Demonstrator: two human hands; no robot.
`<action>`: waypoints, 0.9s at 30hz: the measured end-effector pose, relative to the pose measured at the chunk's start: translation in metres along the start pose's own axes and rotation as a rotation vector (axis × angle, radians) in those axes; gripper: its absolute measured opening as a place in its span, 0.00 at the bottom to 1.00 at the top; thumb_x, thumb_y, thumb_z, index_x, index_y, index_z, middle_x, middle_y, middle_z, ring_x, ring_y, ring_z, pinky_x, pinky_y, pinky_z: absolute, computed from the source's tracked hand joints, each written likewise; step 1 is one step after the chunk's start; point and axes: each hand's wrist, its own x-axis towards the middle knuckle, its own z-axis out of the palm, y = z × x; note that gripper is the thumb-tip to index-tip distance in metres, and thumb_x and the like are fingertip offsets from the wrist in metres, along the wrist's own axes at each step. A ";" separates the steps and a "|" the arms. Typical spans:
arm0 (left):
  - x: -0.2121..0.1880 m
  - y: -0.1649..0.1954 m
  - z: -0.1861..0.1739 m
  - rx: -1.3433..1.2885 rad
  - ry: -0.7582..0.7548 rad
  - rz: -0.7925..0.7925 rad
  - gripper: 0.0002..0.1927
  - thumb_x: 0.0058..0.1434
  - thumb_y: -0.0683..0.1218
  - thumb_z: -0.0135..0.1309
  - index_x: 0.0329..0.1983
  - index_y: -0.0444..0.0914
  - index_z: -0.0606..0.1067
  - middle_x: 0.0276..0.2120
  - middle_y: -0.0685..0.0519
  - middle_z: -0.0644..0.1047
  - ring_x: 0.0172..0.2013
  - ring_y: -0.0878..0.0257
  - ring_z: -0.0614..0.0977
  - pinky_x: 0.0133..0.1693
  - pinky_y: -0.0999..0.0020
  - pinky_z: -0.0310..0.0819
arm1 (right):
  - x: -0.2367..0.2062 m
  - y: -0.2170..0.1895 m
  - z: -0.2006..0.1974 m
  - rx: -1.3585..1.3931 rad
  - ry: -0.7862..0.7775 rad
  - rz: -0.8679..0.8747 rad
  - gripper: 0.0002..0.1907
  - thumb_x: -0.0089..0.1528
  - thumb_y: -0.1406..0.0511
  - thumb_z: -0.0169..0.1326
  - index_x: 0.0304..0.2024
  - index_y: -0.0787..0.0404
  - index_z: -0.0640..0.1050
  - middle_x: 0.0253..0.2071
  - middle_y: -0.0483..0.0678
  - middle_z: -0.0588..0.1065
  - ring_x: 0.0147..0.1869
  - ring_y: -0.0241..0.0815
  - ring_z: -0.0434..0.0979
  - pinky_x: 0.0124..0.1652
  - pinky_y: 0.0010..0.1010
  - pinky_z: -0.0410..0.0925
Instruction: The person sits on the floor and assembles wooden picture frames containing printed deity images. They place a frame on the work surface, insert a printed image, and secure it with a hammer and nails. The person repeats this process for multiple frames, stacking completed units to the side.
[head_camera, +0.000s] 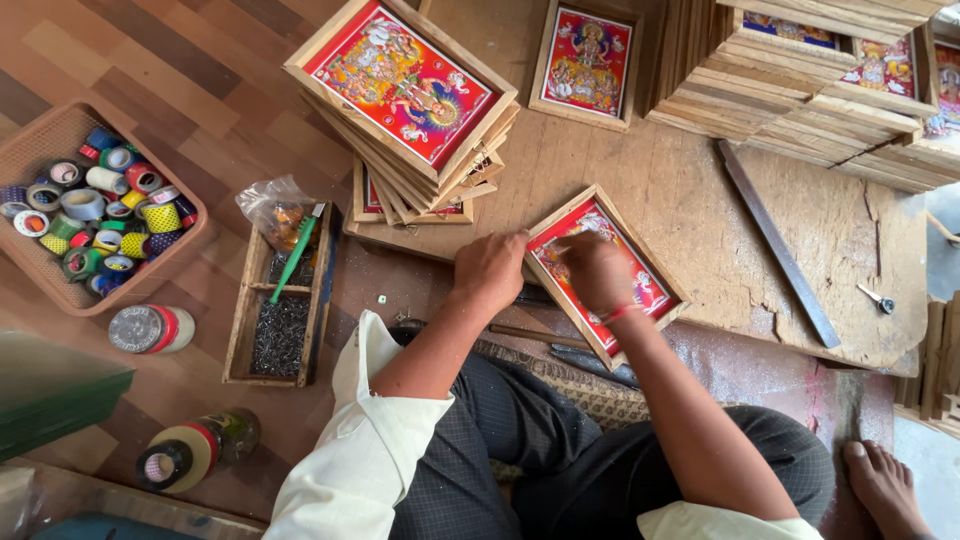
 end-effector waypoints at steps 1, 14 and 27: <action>-0.001 0.001 -0.002 -0.026 -0.030 -0.017 0.16 0.58 0.34 0.52 0.50 0.37 0.76 0.39 0.45 0.83 0.37 0.50 0.87 0.36 0.55 0.82 | 0.004 0.019 -0.012 0.012 0.105 0.132 0.11 0.63 0.69 0.57 0.44 0.51 0.86 0.43 0.49 0.82 0.41 0.47 0.83 0.39 0.38 0.75; -0.003 -0.003 -0.004 -0.021 -0.030 -0.020 0.12 0.56 0.37 0.52 0.44 0.37 0.77 0.40 0.45 0.82 0.41 0.47 0.85 0.39 0.50 0.80 | -0.005 -0.013 0.001 -0.108 -0.002 -0.384 0.28 0.63 0.74 0.49 0.67 0.63 0.67 0.55 0.53 0.78 0.64 0.53 0.73 0.67 0.48 0.60; 0.001 0.000 -0.001 0.049 -0.052 0.020 0.23 0.58 0.37 0.50 0.58 0.39 0.74 0.39 0.43 0.83 0.39 0.48 0.86 0.38 0.52 0.81 | 0.045 0.039 -0.031 -0.443 -0.095 -0.135 0.20 0.72 0.57 0.42 0.65 0.52 0.70 0.58 0.49 0.77 0.77 0.55 0.61 0.72 0.59 0.45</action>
